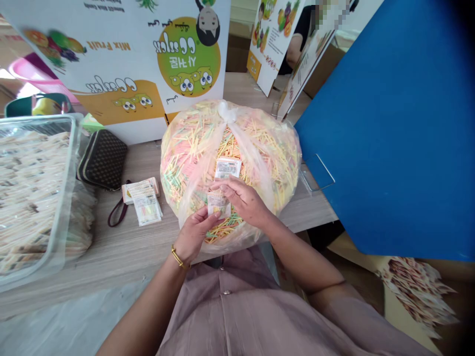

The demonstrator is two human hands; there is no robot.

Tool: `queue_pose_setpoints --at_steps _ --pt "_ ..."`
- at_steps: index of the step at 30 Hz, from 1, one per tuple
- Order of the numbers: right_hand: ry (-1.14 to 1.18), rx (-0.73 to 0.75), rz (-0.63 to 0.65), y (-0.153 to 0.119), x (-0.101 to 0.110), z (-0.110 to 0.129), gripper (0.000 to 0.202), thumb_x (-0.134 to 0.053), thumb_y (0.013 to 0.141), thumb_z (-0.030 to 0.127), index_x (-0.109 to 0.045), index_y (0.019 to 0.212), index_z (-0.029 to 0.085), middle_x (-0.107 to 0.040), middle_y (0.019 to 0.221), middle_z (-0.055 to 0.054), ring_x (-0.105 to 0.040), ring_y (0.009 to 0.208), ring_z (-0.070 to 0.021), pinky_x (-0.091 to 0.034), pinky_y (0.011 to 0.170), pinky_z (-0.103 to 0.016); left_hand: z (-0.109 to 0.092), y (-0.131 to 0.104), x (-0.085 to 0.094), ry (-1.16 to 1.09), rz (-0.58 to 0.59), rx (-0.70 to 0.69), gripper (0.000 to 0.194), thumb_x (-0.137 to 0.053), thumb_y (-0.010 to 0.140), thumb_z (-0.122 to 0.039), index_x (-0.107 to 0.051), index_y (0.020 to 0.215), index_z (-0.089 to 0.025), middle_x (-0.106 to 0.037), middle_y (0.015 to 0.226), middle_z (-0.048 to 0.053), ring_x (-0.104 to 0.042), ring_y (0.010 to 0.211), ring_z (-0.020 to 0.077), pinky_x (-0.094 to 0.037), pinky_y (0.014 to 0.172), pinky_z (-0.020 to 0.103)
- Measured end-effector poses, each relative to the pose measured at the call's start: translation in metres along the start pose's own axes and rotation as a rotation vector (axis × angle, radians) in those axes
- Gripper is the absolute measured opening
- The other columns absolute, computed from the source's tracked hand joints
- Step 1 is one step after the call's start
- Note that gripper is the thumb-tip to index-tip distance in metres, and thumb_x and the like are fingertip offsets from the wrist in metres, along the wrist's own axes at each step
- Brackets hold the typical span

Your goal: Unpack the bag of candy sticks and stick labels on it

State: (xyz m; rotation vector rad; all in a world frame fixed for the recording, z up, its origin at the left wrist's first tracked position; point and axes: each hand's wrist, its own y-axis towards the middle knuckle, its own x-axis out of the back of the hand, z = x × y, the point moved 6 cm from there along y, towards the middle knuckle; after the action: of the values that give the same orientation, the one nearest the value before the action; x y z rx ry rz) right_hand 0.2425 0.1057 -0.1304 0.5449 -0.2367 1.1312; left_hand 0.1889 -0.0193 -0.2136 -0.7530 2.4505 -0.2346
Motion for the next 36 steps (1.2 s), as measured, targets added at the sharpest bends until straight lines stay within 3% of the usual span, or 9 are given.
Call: queue_pose_setpoints --at_steps 5,11,15,20,23,26,30,34,36 --pt "0.118 -0.070 0.105 -0.002 -0.003 -0.006 0.054 -0.037 0.105 0.059 -0.061 0.142 0.026 -0.060 0.146 -0.007 -0.052 0.140 -0.0227 -0.039 0.118 -0.042 0.001 -0.001 0.000 -0.111 0.006 0.043 0.039 -0.085 0.074 -0.026 -0.074 0.111 -0.020 -0.076 0.119 0.005 -0.071 0.111 0.0210 -0.054 0.107 0.037" --pt "0.152 -0.152 0.031 0.000 0.002 -0.011 0.056 -0.044 0.103 0.059 -0.055 0.148 0.026 -0.056 0.151 -0.008 -0.059 0.132 -0.0231 -0.047 0.112 -0.040 0.006 -0.001 0.006 -0.094 -0.010 0.089 0.037 -0.082 0.075 -0.025 -0.073 0.110 -0.020 -0.075 0.119 0.006 -0.071 0.110 0.0221 -0.058 0.100 0.037" --pt "0.064 -0.091 0.175 0.002 -0.008 -0.006 0.041 -0.050 0.103 0.050 -0.065 0.136 0.030 -0.064 0.142 -0.004 -0.058 0.133 -0.0215 -0.044 0.115 -0.041 0.002 -0.001 0.003 -0.111 -0.001 0.055 0.035 -0.081 0.077 -0.025 -0.074 0.111 -0.020 -0.075 0.121 0.005 -0.070 0.114 0.0222 -0.054 0.108 0.040" --pt "0.077 -0.110 0.049 0.003 -0.002 -0.005 0.049 -0.047 0.104 0.047 -0.052 0.148 0.026 -0.053 0.153 -0.009 -0.058 0.133 -0.0218 -0.046 0.112 -0.040 0.001 -0.003 0.001 -0.124 0.013 0.044 0.037 -0.081 0.077 -0.025 -0.074 0.113 -0.020 -0.073 0.126 0.006 -0.068 0.119 0.0229 -0.052 0.111 0.041" --pt "0.097 -0.143 0.192 0.002 -0.011 -0.006 0.048 -0.053 0.101 0.045 -0.053 0.146 0.027 -0.063 0.141 -0.008 -0.063 0.126 -0.0212 -0.047 0.110 -0.041 0.000 -0.004 0.002 -0.117 0.009 0.034 0.037 -0.082 0.077 -0.026 -0.074 0.113 -0.021 -0.072 0.129 0.005 -0.067 0.120 0.0236 -0.053 0.109 0.042" --pt "0.106 -0.212 0.138 0.002 -0.010 -0.013 0.060 -0.061 0.095 0.036 -0.044 0.151 0.024 -0.065 0.136 -0.009 -0.068 0.112 -0.0202 -0.052 0.102 -0.039 -0.001 -0.005 0.001 -0.118 0.011 0.030 0.038 -0.081 0.079 -0.031 -0.073 0.115 -0.021 -0.069 0.134 0.006 -0.065 0.124 0.0254 -0.056 0.105 0.042" --pt "0.056 -0.209 0.122 0.002 -0.010 -0.019 0.049 -0.052 0.093 0.021 -0.054 0.142 0.025 -0.068 0.126 -0.005 -0.065 0.110 -0.0186 -0.050 0.101 -0.037 -0.001 -0.007 -0.001 -0.115 0.028 0.061 0.043 -0.082 0.078 -0.034 -0.072 0.118 -0.020 -0.070 0.133 0.007 -0.068 0.118 0.0258 -0.060 0.097 0.039" --pt "0.128 -0.235 0.106 0.001 -0.008 -0.022 0.045 -0.057 0.093 0.033 -0.054 0.137 0.022 -0.068 0.120 -0.006 -0.065 0.096 -0.0174 -0.052 0.088 -0.033 -0.002 -0.008 0.002 -0.096 0.020 0.055 0.044 -0.083 0.077 -0.037 -0.073 0.116 -0.020 -0.073 0.126 0.007 -0.071 0.111 0.0251 -0.062 0.091 0.038" --pt "0.055 -0.255 0.131 0.000 -0.009 -0.022 0.035 -0.063 0.090 0.039 -0.060 0.119 0.020 -0.068 0.106 -0.004 -0.062 0.087 -0.0171 -0.050 0.080 -0.031 0.000 -0.007 0.002 -0.082 0.013 0.051 0.046 -0.083 0.077 -0.039 -0.072 0.118 -0.020 -0.074 0.122 0.007 -0.071 0.108 0.0255 -0.062 0.089 0.039"
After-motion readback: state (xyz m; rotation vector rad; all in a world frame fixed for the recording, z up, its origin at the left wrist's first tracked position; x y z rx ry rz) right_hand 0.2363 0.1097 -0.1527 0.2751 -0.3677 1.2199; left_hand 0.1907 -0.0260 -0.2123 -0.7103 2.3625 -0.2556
